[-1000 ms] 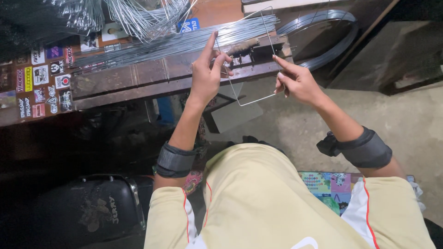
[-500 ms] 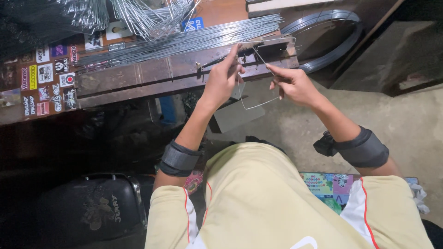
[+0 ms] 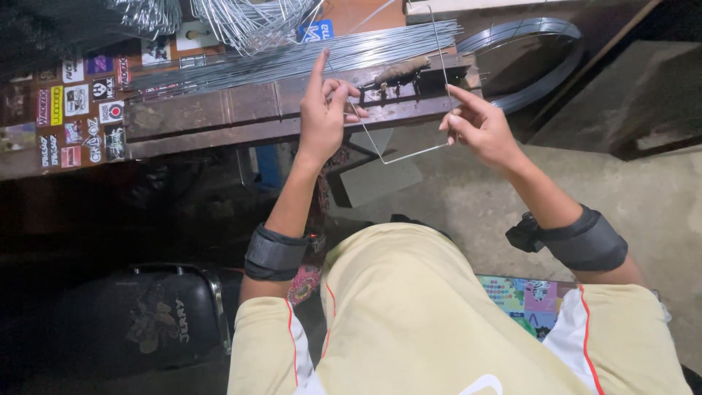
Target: The person bends metal wires into specific shapes using a wooden jig and a manual tool.
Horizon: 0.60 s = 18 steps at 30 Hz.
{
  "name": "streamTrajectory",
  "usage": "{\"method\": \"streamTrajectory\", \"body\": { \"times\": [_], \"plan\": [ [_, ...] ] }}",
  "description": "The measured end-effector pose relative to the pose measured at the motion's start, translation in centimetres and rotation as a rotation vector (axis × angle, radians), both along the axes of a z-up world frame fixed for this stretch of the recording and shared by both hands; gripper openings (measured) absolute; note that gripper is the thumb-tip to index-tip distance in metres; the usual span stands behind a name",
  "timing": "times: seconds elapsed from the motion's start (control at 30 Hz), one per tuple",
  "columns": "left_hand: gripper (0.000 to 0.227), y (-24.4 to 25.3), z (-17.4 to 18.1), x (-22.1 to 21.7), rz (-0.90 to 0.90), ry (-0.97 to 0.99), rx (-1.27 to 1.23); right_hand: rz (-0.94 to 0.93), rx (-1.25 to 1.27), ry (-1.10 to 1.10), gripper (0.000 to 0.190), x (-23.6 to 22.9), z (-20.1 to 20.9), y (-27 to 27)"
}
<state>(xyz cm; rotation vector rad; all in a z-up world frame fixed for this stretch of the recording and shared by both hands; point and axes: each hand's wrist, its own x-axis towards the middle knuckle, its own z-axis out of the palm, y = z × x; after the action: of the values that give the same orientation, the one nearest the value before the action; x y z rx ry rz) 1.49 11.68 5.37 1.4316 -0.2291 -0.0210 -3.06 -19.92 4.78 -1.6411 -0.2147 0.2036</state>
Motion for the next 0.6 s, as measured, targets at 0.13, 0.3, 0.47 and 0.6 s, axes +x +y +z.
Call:
{"method": "streamTrajectory", "body": {
  "times": [0.13, 0.3, 0.47, 0.6],
  "plan": [
    [0.063, 0.2, -0.4, 0.3, 0.033, 0.019, -0.023, 0.035, 0.03, -0.089, 0.041, 0.4, -2.7, -1.1],
    [0.049, 1.2, -1.4, 1.1, 0.06, -0.024, -0.029, -0.07, 0.018, 0.116, 0.033, 0.2, -2.8, -0.9],
    [0.039, 1.6, -0.5, 1.2, 0.037, -0.027, 0.038, -0.075, 0.011, 0.119, 0.034, -0.1, -1.7, -0.2],
    [0.033, 1.5, -0.7, 1.4, 0.04, -0.04, 0.078, -0.073, 0.055, 0.133, 0.034, 0.1, -2.4, -0.4]
  ]
}}
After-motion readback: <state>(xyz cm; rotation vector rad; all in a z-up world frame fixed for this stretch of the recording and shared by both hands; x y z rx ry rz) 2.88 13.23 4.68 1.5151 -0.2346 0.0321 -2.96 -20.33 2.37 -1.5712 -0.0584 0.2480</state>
